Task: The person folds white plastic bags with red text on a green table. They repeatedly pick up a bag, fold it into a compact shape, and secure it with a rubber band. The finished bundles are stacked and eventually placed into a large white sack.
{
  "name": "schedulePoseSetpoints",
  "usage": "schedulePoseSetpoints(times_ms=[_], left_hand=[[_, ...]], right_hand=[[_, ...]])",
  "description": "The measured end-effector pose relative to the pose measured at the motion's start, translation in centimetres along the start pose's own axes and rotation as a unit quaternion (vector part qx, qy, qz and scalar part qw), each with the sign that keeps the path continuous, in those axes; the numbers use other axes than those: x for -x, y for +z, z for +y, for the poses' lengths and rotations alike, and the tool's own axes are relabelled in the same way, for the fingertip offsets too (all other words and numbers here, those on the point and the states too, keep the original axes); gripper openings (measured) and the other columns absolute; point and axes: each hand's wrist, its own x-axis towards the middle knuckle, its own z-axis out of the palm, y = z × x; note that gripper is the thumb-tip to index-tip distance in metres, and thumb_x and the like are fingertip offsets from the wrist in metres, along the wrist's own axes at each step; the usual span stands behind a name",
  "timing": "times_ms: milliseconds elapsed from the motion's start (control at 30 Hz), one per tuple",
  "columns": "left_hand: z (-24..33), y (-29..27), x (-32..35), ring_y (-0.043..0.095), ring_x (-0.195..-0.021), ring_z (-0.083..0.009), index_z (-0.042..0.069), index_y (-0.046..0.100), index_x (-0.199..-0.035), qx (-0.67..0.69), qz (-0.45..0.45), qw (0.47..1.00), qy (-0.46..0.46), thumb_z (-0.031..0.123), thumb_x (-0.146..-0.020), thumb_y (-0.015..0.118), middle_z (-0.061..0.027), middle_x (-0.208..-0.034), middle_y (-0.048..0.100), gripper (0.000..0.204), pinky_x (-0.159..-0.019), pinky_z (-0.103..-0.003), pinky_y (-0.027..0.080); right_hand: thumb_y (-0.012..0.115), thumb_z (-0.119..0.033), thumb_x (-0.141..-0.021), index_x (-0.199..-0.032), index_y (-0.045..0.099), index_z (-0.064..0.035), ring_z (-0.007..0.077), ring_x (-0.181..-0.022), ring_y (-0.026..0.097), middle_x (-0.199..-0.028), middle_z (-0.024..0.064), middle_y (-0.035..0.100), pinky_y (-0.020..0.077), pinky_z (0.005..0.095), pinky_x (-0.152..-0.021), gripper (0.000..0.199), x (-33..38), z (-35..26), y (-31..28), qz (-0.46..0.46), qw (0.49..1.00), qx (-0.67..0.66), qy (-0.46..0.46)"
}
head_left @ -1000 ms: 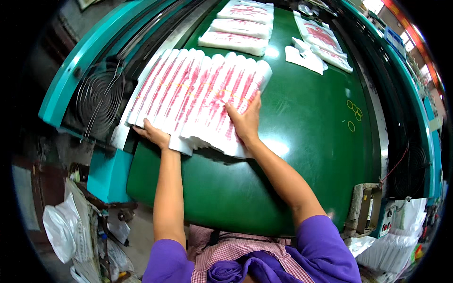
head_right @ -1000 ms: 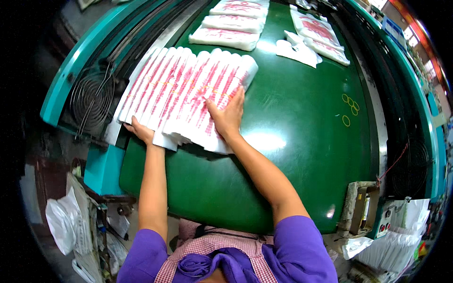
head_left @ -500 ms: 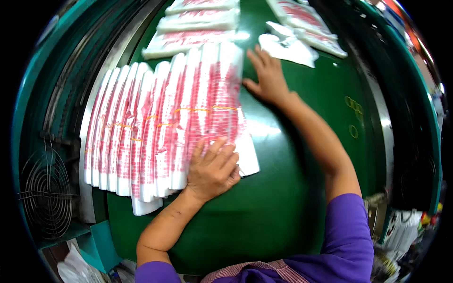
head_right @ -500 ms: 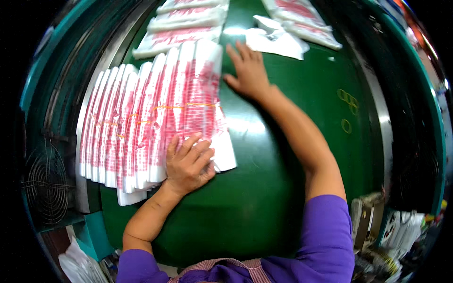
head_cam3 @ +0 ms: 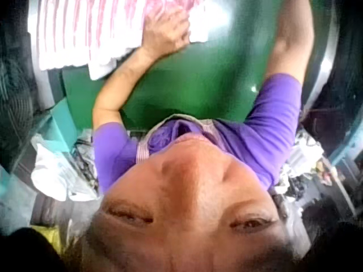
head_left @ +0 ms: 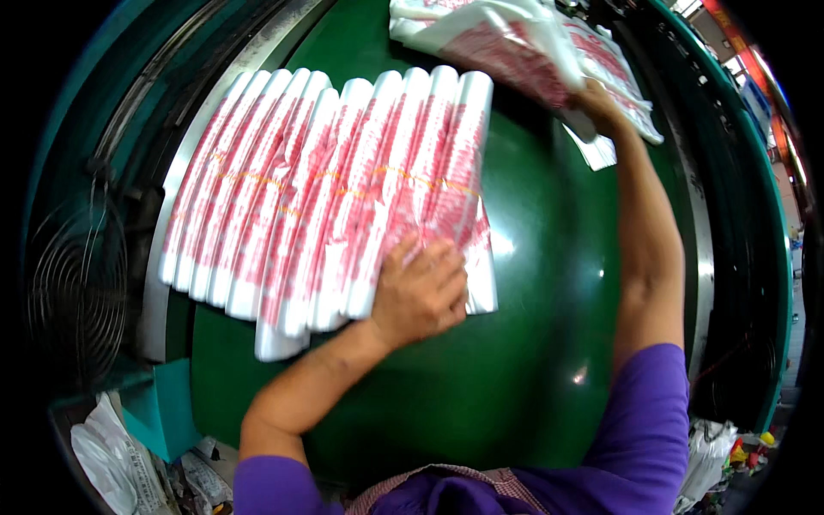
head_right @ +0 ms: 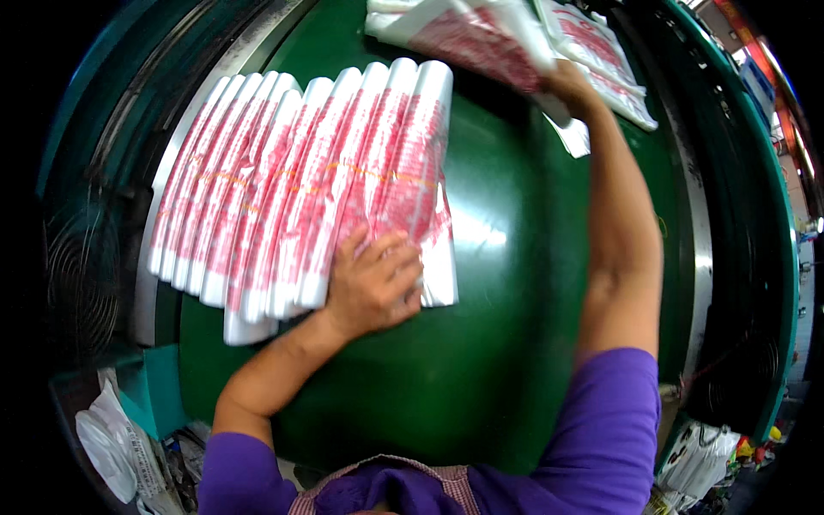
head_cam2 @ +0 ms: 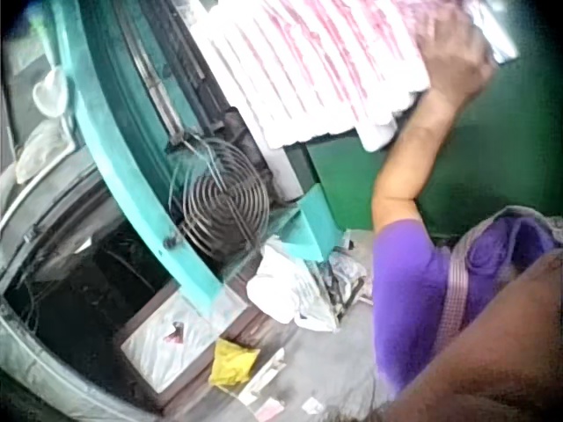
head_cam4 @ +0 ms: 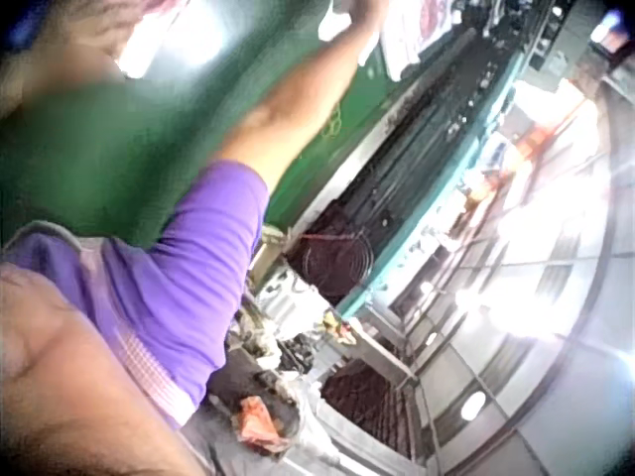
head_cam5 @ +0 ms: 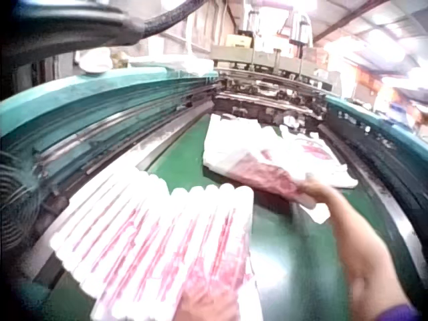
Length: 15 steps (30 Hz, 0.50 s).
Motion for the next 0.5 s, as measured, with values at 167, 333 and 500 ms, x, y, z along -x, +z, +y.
schedulePoseSetpoints(times_ms=[167, 333, 500], left_hand=[[0.0, 0.5, -0.2, 0.051, -0.118, -0.0207, 0.011, 0.065, -0.090, -0.089, 0.033, 0.995, 0.015, 0.024, -0.073, 0.067, -0.0016, -0.110, 0.063, 0.022, -0.106, -0.050, 0.025], [9.3, -0.3, 0.4, 0.026, -0.138, -0.0375, 0.011, 0.018, -0.149, 0.061, 0.031, 0.995, -0.071, 0.055, -0.067, 0.074, -0.0187, -0.147, 0.030, 0.109, -0.108, -0.061, 0.014], [17.8, -7.0, -0.4, 0.052, -0.116, -0.0357, 0.005, 0.027, -0.144, 0.482, 0.143, 0.855, -0.130, 0.039, -0.076, 0.075, -0.0221, -0.129, 0.050, 0.089, -0.094, -0.048, 0.042]], right_hand=[[0.064, -0.016, -0.076, -0.105, 0.062, -0.0006, 0.0170, -0.076, 0.066, -0.093, 0.0098, 0.066, 0.0557, 0.0319, -0.074, 0.032, 13.1, -3.7, -11.3, -0.040, 0.951, -0.287, -0.105], [0.059, -0.018, -0.088, -0.115, 0.055, -0.0030, 0.0164, -0.084, 0.064, -0.100, 0.0091, 0.063, 0.0550, 0.0321, -0.073, 0.032, 24.5, -7.8, -19.9, 0.095, 0.915, -0.298, -0.256], [0.051, -0.013, -0.093, -0.123, 0.046, -0.0022, 0.0168, -0.095, 0.060, -0.108, 0.0104, 0.058, 0.0514, 0.0315, -0.085, 0.032, 35.7, -15.6, -17.5, 0.347, 0.796, -0.124, -0.480]])
